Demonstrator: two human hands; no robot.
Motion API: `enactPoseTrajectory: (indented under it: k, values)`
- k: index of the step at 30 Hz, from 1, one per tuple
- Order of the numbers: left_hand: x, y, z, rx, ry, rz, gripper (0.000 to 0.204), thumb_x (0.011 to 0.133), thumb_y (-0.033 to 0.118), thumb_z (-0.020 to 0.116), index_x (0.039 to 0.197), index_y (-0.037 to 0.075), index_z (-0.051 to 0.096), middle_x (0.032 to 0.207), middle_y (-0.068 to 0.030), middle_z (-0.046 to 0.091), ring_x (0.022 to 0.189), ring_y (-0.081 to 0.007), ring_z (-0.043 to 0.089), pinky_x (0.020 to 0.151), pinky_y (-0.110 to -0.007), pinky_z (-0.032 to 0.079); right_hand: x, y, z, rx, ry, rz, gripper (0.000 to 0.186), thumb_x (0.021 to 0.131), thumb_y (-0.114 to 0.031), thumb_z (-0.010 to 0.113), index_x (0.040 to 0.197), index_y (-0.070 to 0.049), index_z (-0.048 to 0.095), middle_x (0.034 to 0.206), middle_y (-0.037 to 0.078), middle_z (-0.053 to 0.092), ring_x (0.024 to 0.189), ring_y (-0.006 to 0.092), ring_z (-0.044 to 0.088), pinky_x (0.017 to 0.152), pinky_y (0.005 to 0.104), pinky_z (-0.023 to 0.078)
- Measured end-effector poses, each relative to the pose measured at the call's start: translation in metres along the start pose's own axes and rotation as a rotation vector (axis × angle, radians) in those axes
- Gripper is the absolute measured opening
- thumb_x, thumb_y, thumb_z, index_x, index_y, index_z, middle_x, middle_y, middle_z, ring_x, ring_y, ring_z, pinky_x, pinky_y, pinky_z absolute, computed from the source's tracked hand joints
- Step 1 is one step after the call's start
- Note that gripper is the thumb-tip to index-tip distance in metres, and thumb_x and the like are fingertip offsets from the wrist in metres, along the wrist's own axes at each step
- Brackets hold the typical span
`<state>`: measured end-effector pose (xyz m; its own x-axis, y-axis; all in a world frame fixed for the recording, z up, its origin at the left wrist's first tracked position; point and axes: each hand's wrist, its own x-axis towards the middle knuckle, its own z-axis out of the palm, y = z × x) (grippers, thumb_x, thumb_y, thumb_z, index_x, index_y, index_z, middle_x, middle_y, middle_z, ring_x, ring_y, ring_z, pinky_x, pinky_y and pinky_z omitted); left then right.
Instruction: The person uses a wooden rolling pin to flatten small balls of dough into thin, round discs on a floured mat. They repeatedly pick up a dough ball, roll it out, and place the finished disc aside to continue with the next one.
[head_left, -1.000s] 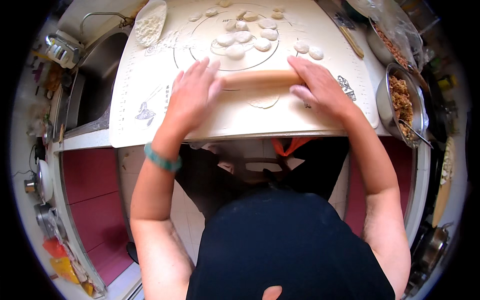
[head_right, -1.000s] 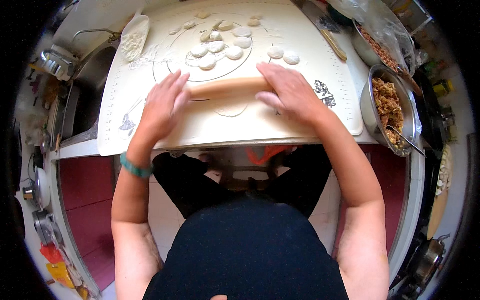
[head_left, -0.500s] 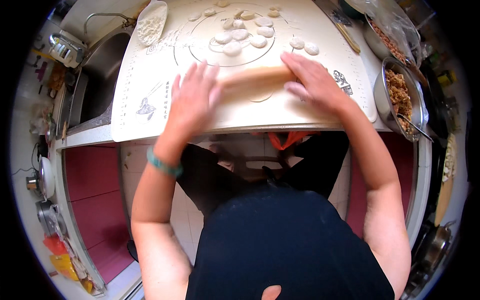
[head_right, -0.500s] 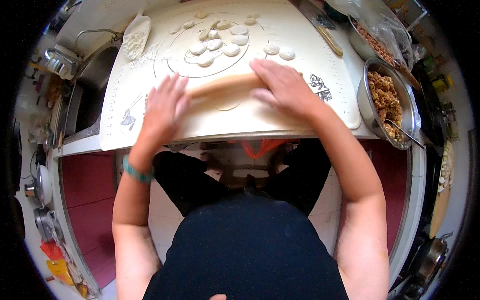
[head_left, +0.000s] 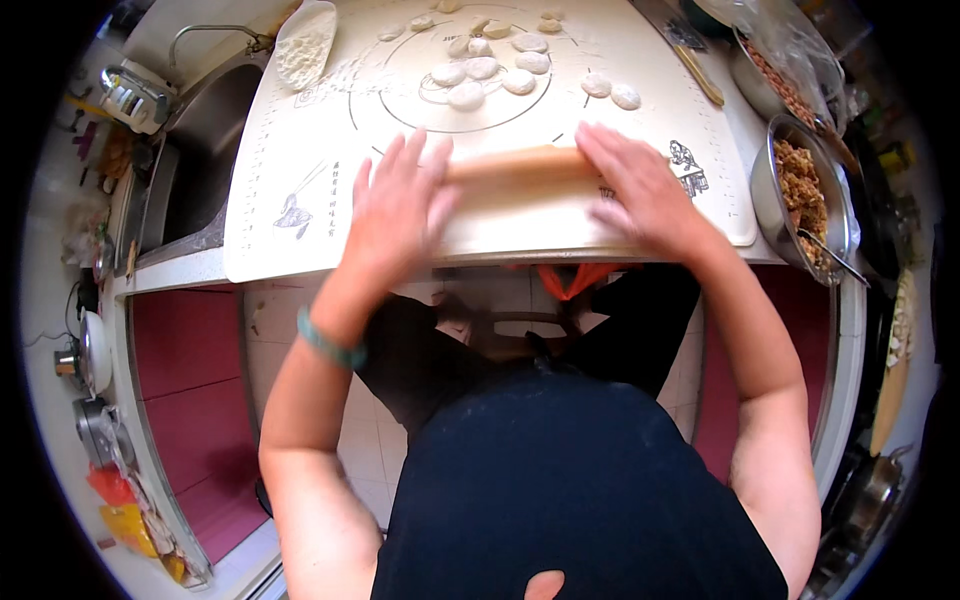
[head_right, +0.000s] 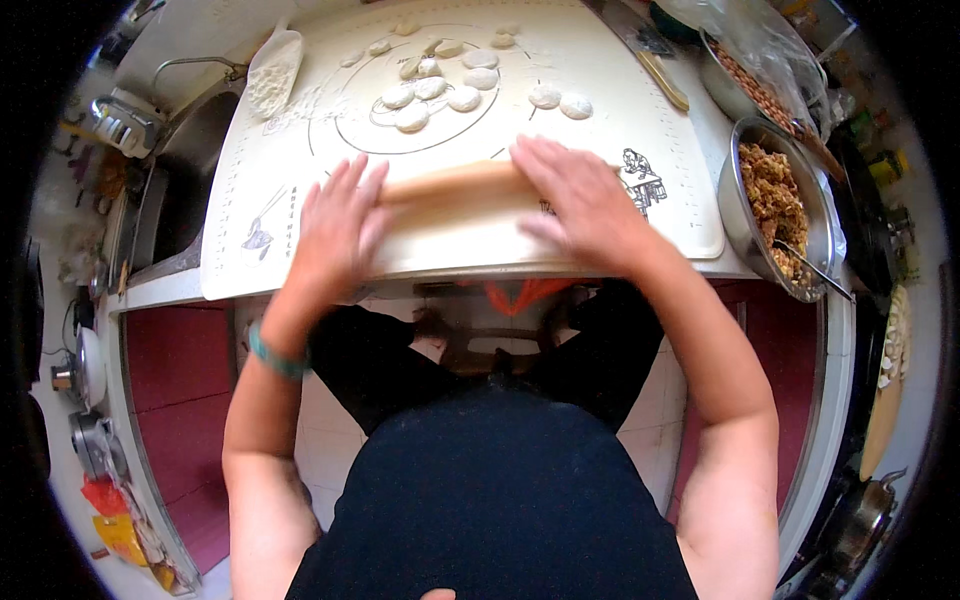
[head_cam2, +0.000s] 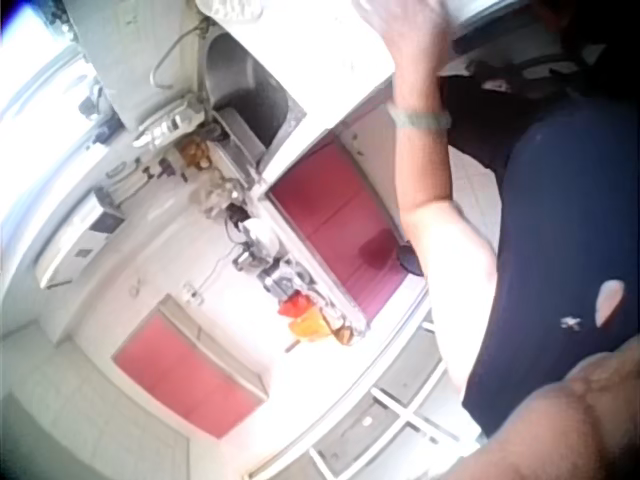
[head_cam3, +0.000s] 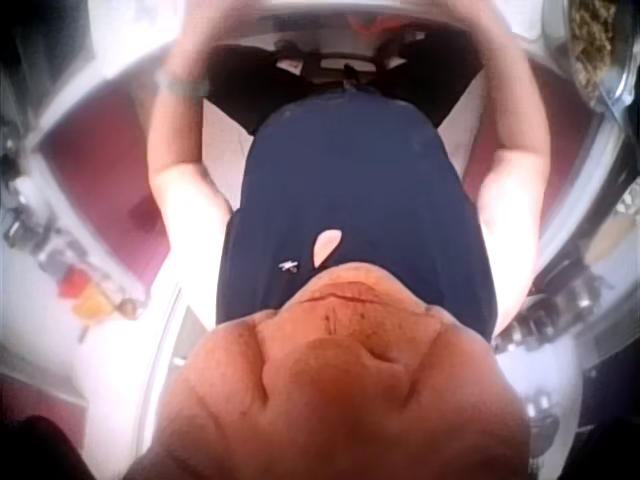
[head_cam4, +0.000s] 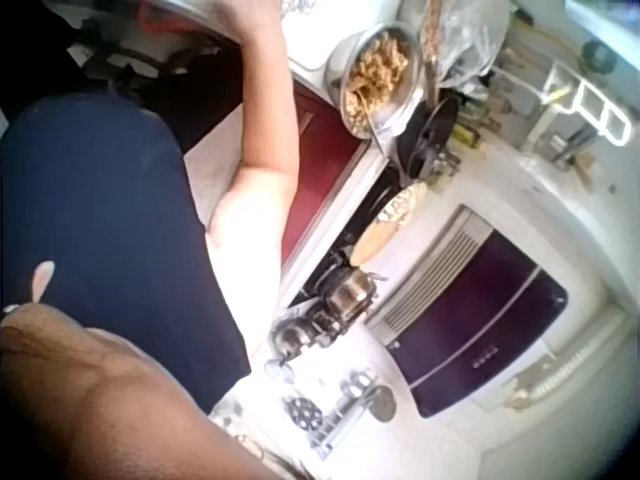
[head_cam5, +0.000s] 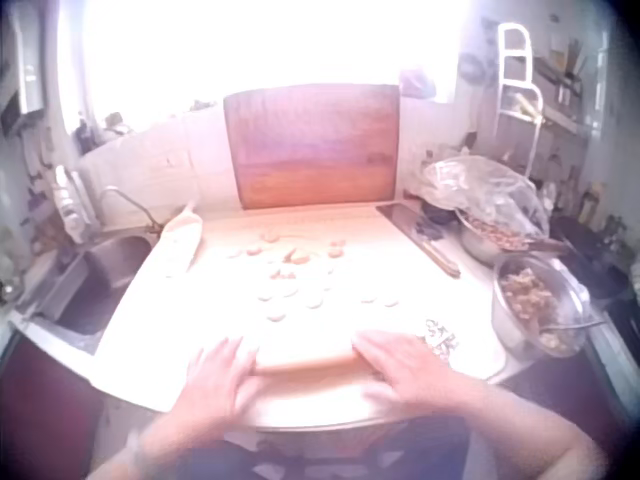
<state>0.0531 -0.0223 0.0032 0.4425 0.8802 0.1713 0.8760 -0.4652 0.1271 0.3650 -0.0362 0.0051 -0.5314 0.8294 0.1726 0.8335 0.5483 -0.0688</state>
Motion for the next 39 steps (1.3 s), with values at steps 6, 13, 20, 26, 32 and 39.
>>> enactPoseTrajectory:
  k: [6, 13, 20, 26, 32, 39]
  values:
    - [0.013, -0.014, 0.001, -0.09, -0.042, -0.1, 0.06, 0.099, 0.039, 0.039, 0.15, 0.009, 0.028, 0.155, -0.0178, 0.025, 0.145, -0.0307, 0.021, 0.117, -0.049, 0.012, 0.026, -0.008, -0.009, -0.061, -0.008, 0.039, 0.074, 0.096, -0.062, 0.026, 0.15, -0.011, 0.027, 0.155, 0.012, 0.029, 0.143, 0.0253, 0.026, 0.118, 0.0444, 0.016]
    - [0.007, 0.004, -0.002, -0.034, 0.137, 0.097, 0.05, 0.096, 0.034, 0.05, 0.14, 0.012, 0.045, 0.138, -0.0149, 0.049, 0.131, -0.0304, 0.042, 0.111, -0.05, 0.025, 0.003, -0.011, -0.006, 0.122, 0.062, 0.098, 0.069, 0.091, -0.041, 0.054, 0.146, -0.005, 0.034, 0.147, 0.018, 0.04, 0.138, 0.0314, 0.035, 0.113, 0.042, 0.026]
    - [-0.014, 0.007, -0.003, -0.191, 0.348, 0.09, 0.024, 0.085, 0.016, 0.068, 0.105, 0.004, 0.062, 0.086, -0.0096, 0.061, 0.076, -0.0229, 0.061, 0.066, -0.036, 0.048, -0.006, -0.034, -0.045, 0.234, 0.393, 0.014, 0.035, 0.084, -0.016, 0.067, 0.117, -0.006, 0.06, 0.121, 0.016, 0.057, 0.117, 0.0309, 0.053, 0.1, 0.0411, 0.041]
    - [0.004, -0.011, 0.004, -1.011, 0.506, -0.413, 0.021, 0.093, 0.022, 0.065, 0.096, 0.002, 0.06, 0.072, 0.0036, 0.05, 0.066, -0.0067, 0.046, 0.059, -0.022, 0.039, 0.061, -0.037, -0.032, 0.599, 0.186, 0.219, 0.009, 0.088, -0.009, 0.062, 0.09, -0.001, 0.062, 0.09, 0.01, 0.058, 0.084, 0.021, 0.058, 0.078, 0.032, 0.048]
    - [-0.005, -0.018, 0.005, -1.39, 0.571, -0.502, 0.018, 0.098, 0.027, 0.058, 0.095, 0.01, 0.053, 0.059, 0.0108, 0.037, 0.046, 0.0006, 0.031, 0.038, -0.017, 0.024, 0.111, -0.037, -0.001, 0.397, 0.006, 0.21, 0.023, 0.08, -0.017, 0.068, 0.096, -0.002, 0.061, 0.104, 0.016, 0.059, 0.1, 0.0331, 0.057, 0.087, 0.0396, 0.047]
    - [-0.003, -0.015, 0.002, -1.464, 0.535, -0.505, 0.015, 0.097, 0.021, 0.06, 0.102, 0.008, 0.055, 0.07, 0.0095, 0.035, 0.058, 0.0, 0.029, 0.049, -0.017, 0.023, 0.121, -0.027, -0.012, 0.466, -0.33, 0.322, 0.014, 0.078, -0.014, 0.067, 0.088, -0.006, 0.06, 0.092, 0.013, 0.067, 0.091, 0.0284, 0.063, 0.075, 0.0389, 0.049]
